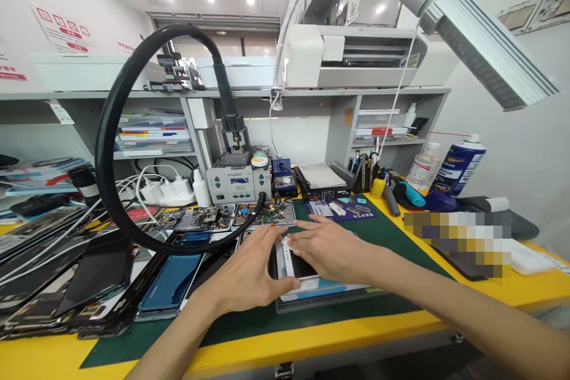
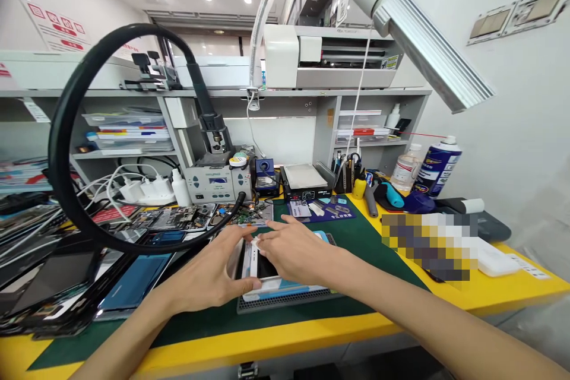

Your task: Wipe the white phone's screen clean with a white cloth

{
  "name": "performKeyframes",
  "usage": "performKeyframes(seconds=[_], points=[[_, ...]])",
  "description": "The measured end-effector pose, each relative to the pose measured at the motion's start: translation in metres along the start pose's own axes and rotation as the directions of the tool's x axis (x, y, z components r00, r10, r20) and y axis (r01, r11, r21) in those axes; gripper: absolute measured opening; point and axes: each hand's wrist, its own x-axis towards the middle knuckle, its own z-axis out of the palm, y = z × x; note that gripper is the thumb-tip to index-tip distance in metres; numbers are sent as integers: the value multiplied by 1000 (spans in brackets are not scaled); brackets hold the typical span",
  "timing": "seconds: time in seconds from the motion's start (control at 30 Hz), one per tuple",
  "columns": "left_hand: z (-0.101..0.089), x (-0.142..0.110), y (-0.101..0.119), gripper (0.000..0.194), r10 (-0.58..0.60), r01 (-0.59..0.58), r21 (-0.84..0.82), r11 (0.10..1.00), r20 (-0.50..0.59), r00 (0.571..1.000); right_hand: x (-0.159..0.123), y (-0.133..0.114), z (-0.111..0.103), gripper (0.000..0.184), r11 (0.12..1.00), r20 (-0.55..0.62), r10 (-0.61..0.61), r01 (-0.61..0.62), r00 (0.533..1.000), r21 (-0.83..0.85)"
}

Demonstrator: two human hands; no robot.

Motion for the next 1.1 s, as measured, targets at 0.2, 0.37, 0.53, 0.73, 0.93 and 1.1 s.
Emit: performKeyframes(seconds=[0.2,0.37,0.53,0.73,0.93,1.1], points=[[0,2,2,78,-13,13,18,1000,14,1000,10,-2,0,30,999,-6,-9,8,1000,-43],[1,2,0,81,-4,4,13,1000,10,1000,10,-4,1,27,999,-3,-19,19,1000,-40],[0,1,-2,80,3,-4,10,1000,25,1000,0,-15,-3,26,1000,-9,-22,22,1000,-22],[-6,0,-3,80,-26,30,-28,999,115,993,-18,-33,-4,28,997,-59,-72,70,996,-21],[-8,1,-10,78,-5,25,-102,994,188,982,-28,-46,4,37,989,-88,-74,61,993,-138],[-6,1,-11,75,-16,47,-206,978,147,989,-37,-48,16,41,979,-112,-17,-6,994,-204]])
